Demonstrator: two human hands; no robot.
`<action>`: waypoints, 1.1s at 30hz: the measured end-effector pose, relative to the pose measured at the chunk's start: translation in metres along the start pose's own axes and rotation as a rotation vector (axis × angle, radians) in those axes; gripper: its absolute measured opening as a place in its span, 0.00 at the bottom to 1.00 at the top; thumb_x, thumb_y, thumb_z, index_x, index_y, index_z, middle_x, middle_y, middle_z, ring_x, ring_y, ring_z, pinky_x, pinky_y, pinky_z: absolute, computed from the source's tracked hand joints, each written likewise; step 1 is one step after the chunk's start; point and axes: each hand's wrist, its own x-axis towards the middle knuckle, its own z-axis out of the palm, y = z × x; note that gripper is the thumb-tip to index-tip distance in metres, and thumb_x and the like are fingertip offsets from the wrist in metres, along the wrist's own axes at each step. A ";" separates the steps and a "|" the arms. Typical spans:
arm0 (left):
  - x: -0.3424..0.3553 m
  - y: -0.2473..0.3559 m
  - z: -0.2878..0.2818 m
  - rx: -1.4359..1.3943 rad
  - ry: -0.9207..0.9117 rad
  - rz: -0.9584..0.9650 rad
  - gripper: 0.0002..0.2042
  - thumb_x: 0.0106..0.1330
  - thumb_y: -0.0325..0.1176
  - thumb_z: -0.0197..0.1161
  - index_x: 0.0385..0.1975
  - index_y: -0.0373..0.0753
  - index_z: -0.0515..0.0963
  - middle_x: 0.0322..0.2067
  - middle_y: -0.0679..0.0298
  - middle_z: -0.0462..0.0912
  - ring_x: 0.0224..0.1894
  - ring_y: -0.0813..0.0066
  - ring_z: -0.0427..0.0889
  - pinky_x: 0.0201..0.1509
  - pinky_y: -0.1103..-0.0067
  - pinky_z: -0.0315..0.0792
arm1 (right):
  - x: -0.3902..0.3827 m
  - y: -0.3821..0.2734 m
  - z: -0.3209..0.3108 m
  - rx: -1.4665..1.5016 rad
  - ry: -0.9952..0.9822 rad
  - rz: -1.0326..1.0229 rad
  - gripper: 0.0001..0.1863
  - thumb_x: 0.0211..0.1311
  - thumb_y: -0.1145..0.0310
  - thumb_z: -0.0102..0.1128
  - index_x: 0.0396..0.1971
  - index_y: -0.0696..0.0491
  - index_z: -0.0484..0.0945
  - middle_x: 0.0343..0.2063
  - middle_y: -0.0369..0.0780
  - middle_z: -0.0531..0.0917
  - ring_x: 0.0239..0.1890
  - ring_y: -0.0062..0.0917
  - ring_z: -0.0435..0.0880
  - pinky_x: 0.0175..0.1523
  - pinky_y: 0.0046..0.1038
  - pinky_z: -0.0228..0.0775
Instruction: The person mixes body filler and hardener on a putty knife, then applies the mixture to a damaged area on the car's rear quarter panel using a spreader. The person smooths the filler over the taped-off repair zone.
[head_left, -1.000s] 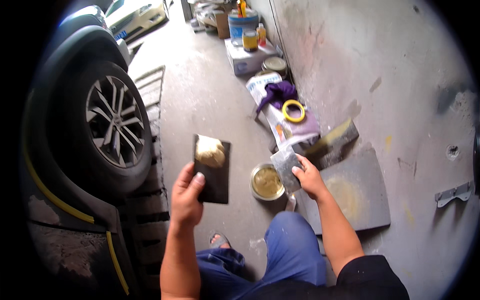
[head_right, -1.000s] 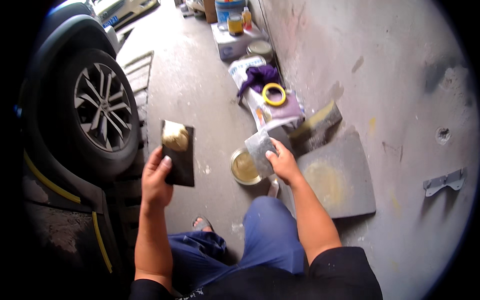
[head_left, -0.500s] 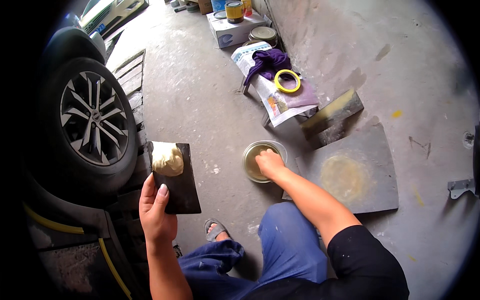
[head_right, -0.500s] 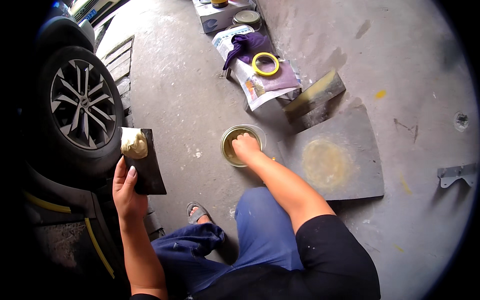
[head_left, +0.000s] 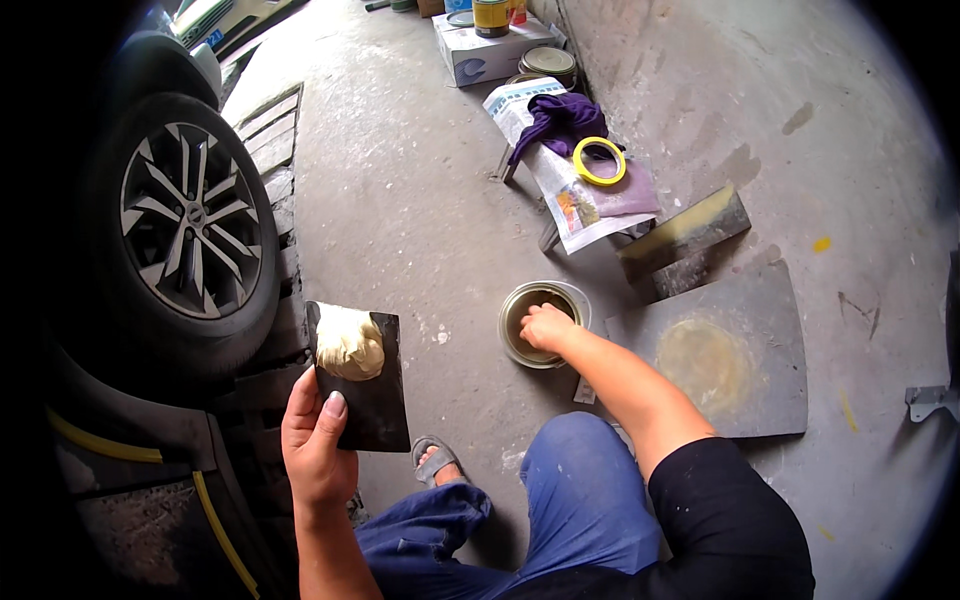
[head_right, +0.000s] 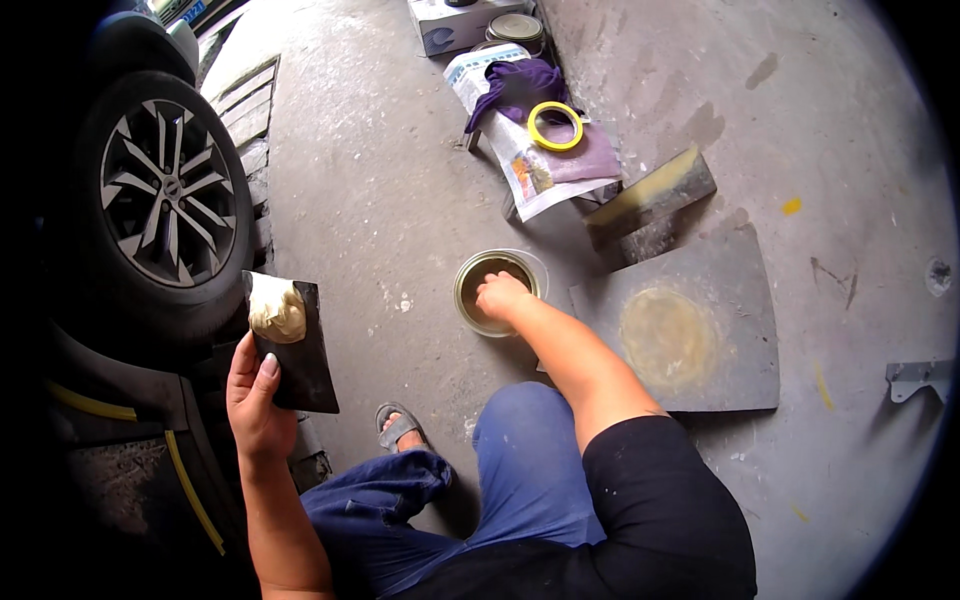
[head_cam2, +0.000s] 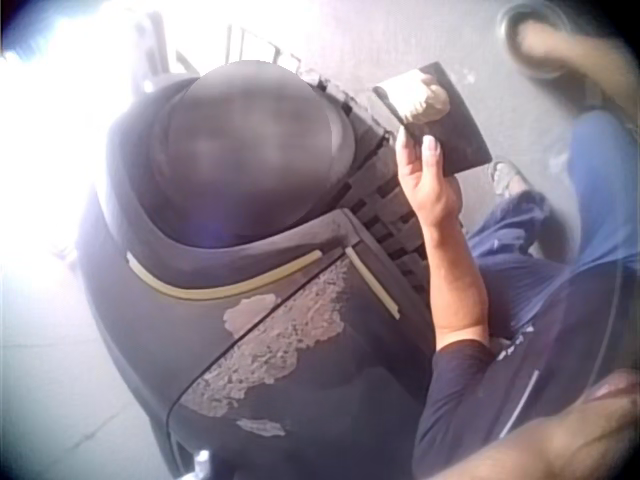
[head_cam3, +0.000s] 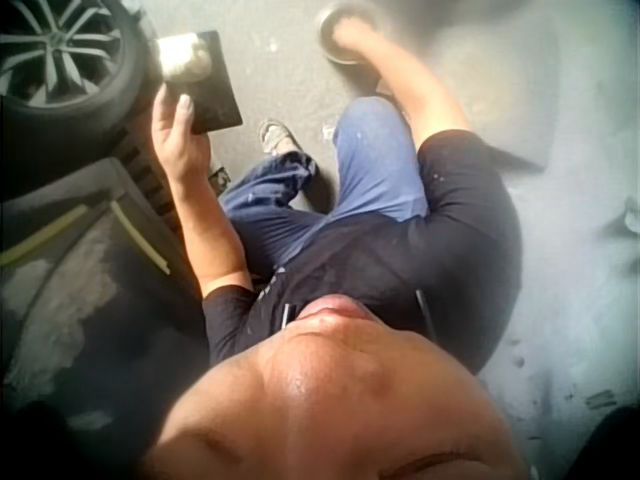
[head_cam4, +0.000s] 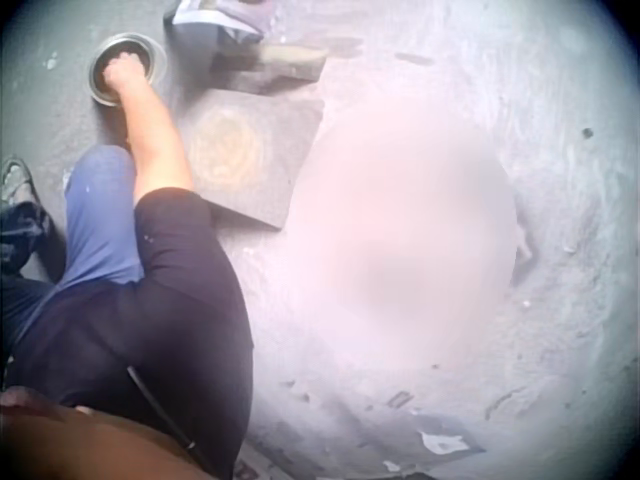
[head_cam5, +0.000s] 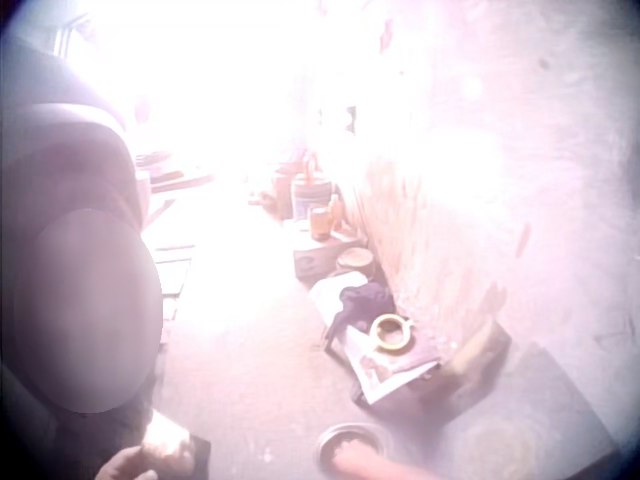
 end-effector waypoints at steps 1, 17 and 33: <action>0.000 0.000 0.001 -0.009 -0.002 -0.008 0.21 0.67 0.22 0.51 0.61 0.31 0.64 0.55 0.56 0.74 0.56 0.67 0.75 0.62 0.71 0.67 | 0.001 -0.002 -0.003 -0.039 -0.042 -0.033 0.10 0.54 0.65 0.55 0.32 0.43 0.86 0.40 0.28 0.82 0.51 0.26 0.73 0.53 0.32 0.64; 0.012 -0.007 0.026 0.014 -0.073 -0.016 0.18 0.67 0.23 0.51 0.58 0.29 0.67 0.51 0.59 0.77 0.52 0.75 0.75 0.60 0.78 0.66 | -0.115 0.013 -0.062 0.481 0.666 0.267 0.12 0.50 0.73 0.57 0.35 0.48 0.84 0.38 0.37 0.82 0.47 0.34 0.74 0.52 0.35 0.66; 0.040 -0.053 0.076 -0.145 -0.469 -0.330 0.20 0.66 0.24 0.56 0.58 0.32 0.67 0.50 0.59 0.78 0.52 0.73 0.76 0.58 0.75 0.69 | -0.251 -0.040 -0.198 0.994 1.309 -0.242 0.13 0.51 0.89 0.57 0.36 0.60 0.78 0.40 0.48 0.82 0.45 0.33 0.82 0.51 0.29 0.74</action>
